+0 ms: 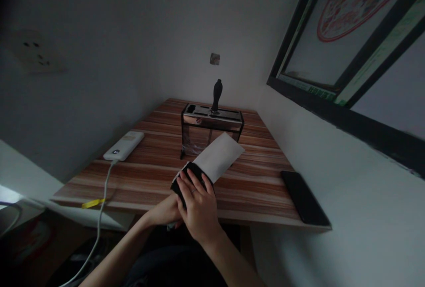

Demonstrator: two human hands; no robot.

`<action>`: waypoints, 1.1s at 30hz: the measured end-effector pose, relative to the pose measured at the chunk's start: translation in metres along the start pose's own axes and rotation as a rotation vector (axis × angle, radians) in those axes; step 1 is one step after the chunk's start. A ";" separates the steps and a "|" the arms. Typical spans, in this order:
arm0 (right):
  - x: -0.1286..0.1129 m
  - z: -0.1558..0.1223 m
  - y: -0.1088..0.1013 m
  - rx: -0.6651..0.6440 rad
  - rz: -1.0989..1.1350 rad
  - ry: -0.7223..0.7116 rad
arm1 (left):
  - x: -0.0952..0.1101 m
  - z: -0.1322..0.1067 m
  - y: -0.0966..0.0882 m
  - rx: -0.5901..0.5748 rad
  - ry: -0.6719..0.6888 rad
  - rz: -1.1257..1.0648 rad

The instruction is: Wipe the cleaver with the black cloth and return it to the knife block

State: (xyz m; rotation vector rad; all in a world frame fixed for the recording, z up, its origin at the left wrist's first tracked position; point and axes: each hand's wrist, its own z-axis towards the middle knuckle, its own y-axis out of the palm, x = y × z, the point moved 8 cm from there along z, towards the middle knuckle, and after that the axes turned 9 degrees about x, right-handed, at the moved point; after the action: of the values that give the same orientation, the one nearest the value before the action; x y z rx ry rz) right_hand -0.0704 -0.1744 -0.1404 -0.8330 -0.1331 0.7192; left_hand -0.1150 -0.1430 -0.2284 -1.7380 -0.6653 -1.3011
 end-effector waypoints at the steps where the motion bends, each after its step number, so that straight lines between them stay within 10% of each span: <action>1: 0.001 0.000 0.000 -0.006 0.002 -0.004 | 0.000 0.000 0.000 -0.001 0.001 -0.008; 33: 0.118 0.052 -0.064 0.215 -0.191 0.077 | 0.007 -0.003 0.002 -0.067 -0.013 0.020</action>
State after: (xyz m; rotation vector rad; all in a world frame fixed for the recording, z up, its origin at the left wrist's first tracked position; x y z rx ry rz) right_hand 0.0336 -0.0959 -0.0782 -0.6318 -0.0632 0.5108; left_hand -0.1126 -0.1477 -0.2223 -1.8037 -0.6167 -1.3130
